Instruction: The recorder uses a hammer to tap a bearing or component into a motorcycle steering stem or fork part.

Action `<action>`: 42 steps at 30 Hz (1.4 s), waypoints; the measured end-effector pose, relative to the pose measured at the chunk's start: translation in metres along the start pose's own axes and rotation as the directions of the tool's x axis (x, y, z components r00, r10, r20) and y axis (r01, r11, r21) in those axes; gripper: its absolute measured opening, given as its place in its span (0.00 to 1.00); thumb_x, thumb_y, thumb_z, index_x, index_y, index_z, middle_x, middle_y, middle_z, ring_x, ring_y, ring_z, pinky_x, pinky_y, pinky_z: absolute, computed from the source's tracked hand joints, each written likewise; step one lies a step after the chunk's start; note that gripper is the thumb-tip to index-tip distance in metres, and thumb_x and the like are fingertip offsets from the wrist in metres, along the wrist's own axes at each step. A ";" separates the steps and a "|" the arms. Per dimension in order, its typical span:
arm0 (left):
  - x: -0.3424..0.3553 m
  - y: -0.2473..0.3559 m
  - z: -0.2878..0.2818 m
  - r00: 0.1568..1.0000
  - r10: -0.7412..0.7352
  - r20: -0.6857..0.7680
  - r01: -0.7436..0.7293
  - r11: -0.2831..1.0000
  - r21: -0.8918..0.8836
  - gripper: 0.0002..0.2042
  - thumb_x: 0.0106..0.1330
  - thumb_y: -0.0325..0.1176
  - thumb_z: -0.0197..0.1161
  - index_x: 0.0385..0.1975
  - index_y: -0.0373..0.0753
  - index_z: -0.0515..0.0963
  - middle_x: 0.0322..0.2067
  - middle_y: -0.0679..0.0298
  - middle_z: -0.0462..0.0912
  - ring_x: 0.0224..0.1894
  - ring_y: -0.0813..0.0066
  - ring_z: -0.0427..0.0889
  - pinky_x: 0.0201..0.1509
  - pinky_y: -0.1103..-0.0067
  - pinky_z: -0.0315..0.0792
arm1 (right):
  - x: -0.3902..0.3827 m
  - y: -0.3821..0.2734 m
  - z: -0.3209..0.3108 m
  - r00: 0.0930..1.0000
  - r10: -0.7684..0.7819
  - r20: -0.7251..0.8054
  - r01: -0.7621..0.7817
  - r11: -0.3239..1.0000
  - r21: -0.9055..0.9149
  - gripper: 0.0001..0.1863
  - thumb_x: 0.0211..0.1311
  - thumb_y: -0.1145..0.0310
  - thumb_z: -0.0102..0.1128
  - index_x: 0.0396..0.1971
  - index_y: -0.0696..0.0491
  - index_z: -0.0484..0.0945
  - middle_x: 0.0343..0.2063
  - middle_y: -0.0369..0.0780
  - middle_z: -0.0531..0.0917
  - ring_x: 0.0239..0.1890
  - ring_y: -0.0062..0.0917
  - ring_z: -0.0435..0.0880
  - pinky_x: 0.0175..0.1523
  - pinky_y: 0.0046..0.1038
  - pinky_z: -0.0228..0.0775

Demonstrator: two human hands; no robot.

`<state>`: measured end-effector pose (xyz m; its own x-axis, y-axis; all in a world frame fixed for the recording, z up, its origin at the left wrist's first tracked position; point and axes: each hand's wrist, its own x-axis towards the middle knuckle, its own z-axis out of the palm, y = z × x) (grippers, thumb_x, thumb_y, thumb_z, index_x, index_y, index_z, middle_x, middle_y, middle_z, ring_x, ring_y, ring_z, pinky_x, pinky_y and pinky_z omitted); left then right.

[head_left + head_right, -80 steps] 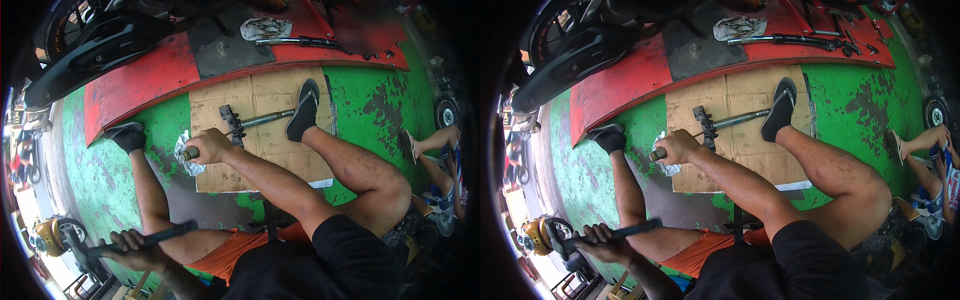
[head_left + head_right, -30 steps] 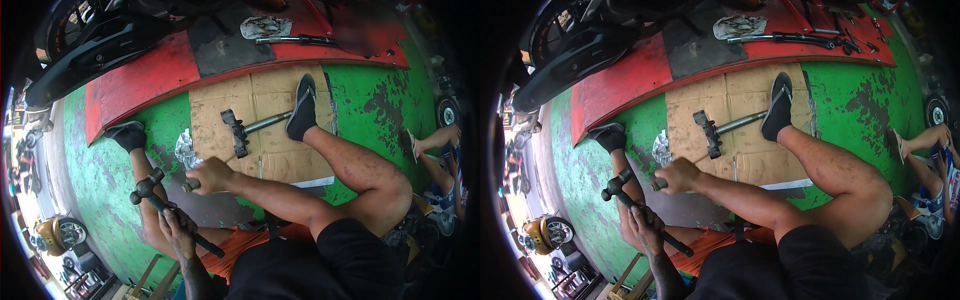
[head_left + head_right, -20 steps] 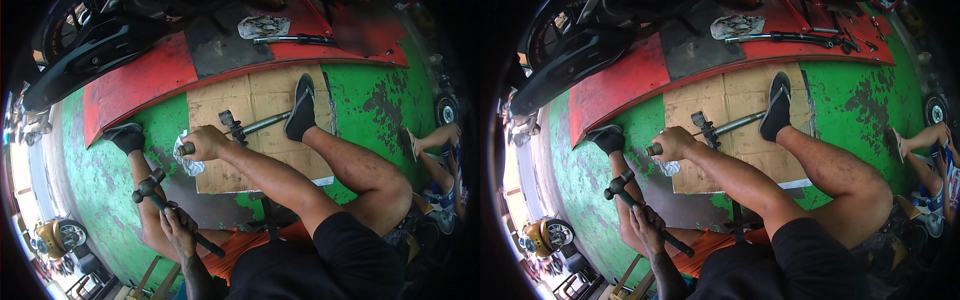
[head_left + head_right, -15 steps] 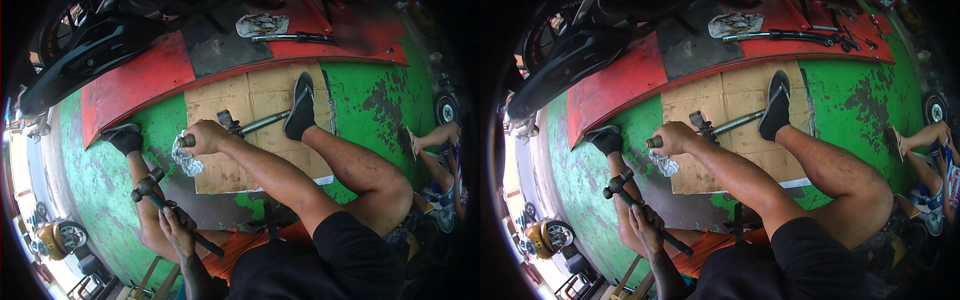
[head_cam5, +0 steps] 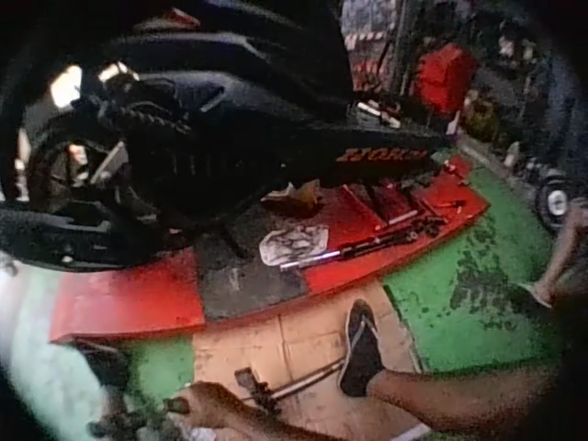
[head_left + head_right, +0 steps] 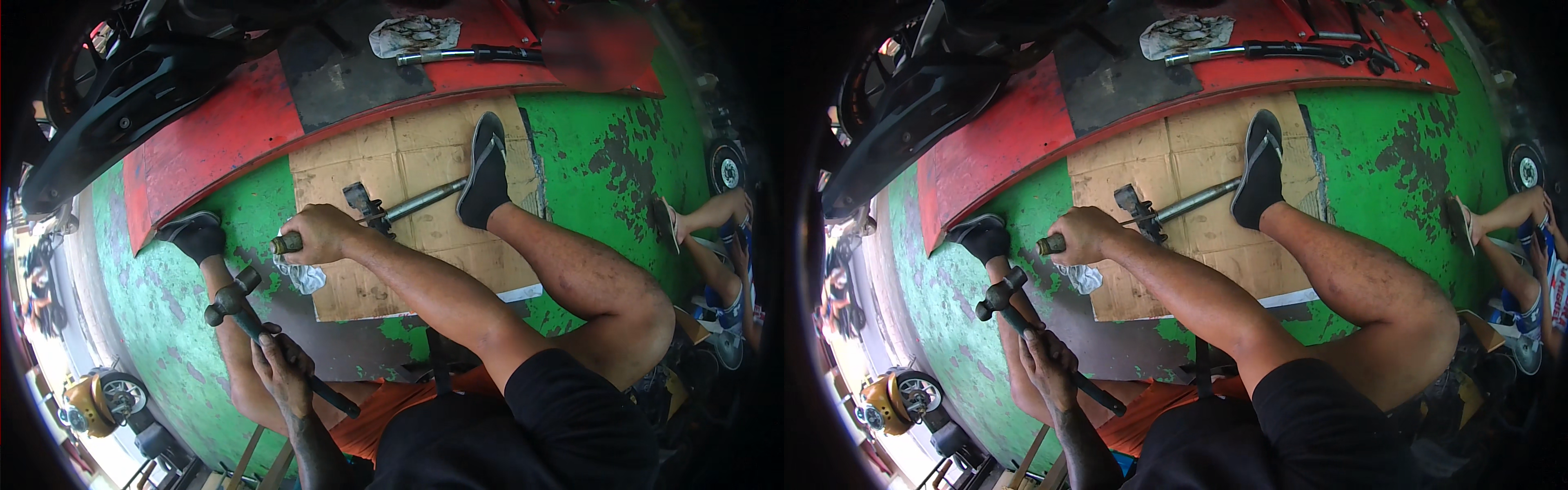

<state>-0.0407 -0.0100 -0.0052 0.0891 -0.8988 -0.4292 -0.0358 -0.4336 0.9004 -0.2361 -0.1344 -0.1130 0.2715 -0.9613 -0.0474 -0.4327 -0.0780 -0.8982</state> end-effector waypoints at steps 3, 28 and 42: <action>0.003 0.002 0.004 1.000 -0.005 0.003 0.005 1.000 -0.018 0.15 0.80 0.47 0.46 0.45 0.40 0.68 0.16 0.74 0.58 0.11 0.87 0.55 0.13 0.86 0.51 | 0.000 0.000 0.003 0.998 -0.035 -0.056 0.034 0.999 -0.011 0.17 0.46 0.52 0.68 0.28 0.50 0.85 0.25 0.45 0.86 0.34 0.42 0.87 0.44 0.41 0.78; -0.008 0.033 -0.042 0.963 0.207 -0.173 -0.227 0.968 -0.105 0.15 0.80 0.49 0.46 0.39 0.45 0.68 0.18 0.75 0.60 0.12 0.87 0.54 0.13 0.85 0.51 | -0.041 -0.013 0.050 0.971 -0.215 0.105 0.233 0.948 -0.217 0.15 0.47 0.53 0.69 0.28 0.49 0.82 0.23 0.42 0.84 0.32 0.41 0.86 0.37 0.43 0.77; -0.046 -0.029 -0.036 0.991 -0.130 -0.013 0.123 0.963 -0.239 0.14 0.79 0.48 0.47 0.40 0.43 0.68 0.17 0.74 0.60 0.11 0.85 0.56 0.12 0.84 0.52 | -0.055 0.004 0.057 0.979 -0.179 0.101 0.201 0.936 -0.288 0.17 0.46 0.53 0.70 0.32 0.48 0.80 0.28 0.40 0.86 0.34 0.39 0.87 0.39 0.42 0.78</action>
<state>-0.0080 0.0464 -0.0090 0.1062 -0.8341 -0.5413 0.2147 -0.5123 0.8315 -0.2040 -0.0668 -0.1390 0.4296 -0.9003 0.0703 -0.5981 -0.3420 -0.7248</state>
